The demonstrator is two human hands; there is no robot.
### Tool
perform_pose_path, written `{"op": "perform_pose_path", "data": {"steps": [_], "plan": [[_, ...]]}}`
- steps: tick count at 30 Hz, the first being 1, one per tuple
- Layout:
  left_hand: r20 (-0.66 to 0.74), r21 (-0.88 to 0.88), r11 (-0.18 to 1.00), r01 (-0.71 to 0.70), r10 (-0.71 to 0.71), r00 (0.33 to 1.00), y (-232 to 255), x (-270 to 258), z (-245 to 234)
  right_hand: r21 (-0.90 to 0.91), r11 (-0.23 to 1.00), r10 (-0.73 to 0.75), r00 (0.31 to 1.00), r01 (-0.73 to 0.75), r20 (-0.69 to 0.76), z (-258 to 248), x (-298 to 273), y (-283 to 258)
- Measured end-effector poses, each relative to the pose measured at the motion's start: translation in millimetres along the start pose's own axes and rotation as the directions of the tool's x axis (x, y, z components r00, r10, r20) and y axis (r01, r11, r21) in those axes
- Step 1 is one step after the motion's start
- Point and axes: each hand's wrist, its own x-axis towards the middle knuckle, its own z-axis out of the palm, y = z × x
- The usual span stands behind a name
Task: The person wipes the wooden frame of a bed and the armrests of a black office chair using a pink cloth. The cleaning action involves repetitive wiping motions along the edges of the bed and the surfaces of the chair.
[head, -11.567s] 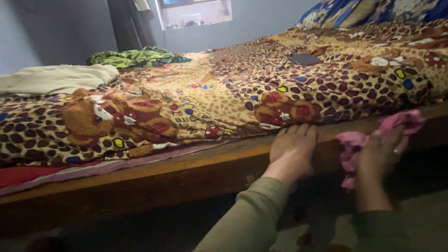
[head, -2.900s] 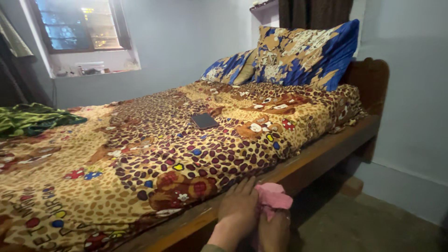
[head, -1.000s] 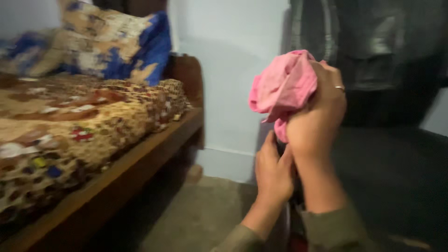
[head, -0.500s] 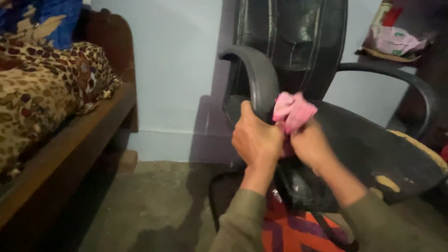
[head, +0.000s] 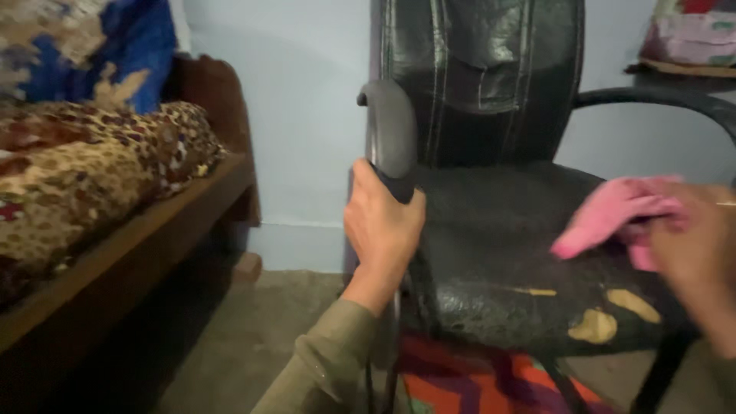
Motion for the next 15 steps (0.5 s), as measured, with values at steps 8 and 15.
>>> {"op": "perform_pose_path", "data": {"steps": [8, 15], "plan": [[-0.139, 0.176, 0.984, 0.015, 0.009, 0.990, 14, -16, 35, -0.120, 0.988, 0.095, 0.994, -0.100, -0.044, -21, 18, 109], [-0.135, 0.099, 0.995, -0.018, 0.031, 0.990, 13, -9, 33, -0.303, 0.946, 0.072, 0.985, -0.116, -0.154, -70, 7, 112]]}}
